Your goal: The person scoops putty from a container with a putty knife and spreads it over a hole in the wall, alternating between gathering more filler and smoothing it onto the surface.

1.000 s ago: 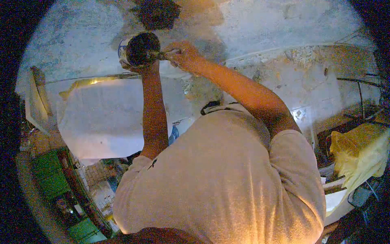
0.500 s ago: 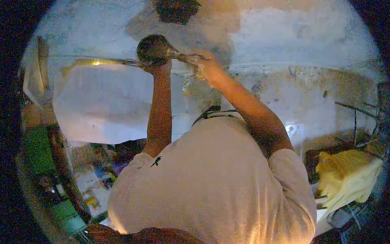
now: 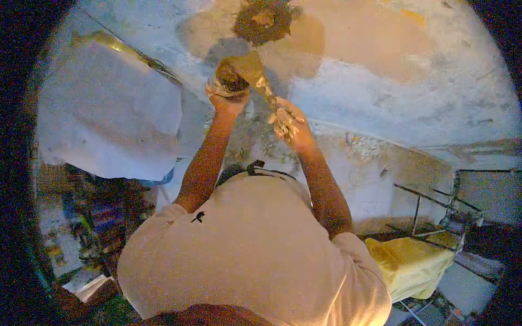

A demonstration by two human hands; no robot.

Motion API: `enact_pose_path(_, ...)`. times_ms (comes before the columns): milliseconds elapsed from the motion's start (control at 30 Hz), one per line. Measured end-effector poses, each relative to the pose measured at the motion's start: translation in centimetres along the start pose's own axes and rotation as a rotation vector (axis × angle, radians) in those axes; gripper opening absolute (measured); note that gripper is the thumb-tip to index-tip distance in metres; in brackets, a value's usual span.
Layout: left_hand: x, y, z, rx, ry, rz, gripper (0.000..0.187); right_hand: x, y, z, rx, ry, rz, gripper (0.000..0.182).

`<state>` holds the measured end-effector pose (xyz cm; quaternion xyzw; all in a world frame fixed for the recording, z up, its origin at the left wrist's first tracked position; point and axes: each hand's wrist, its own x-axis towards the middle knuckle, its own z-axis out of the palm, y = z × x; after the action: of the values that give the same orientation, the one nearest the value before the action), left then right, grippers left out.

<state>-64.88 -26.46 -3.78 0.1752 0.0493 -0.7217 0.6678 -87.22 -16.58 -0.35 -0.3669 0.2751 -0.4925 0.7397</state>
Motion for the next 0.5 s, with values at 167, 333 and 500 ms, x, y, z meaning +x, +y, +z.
enact_pose_path(167,0.8,-0.9,-2.1,0.039,0.005,-0.122,0.065,-0.1,1.3,-0.1,0.001,0.034,0.065,0.046)
enact_pose_path(333,2.7,0.1,-4.4,0.004,-0.108,-0.248,0.058,0.7,3.1,2.6,-0.050,0.090,0.090,0.045)
enact_pose_path(500,1.8,2.5,-3.2,0.082,-0.121,-0.326,0.049,2.6,5.1,5.9,0.155,0.140,0.082,0.039)
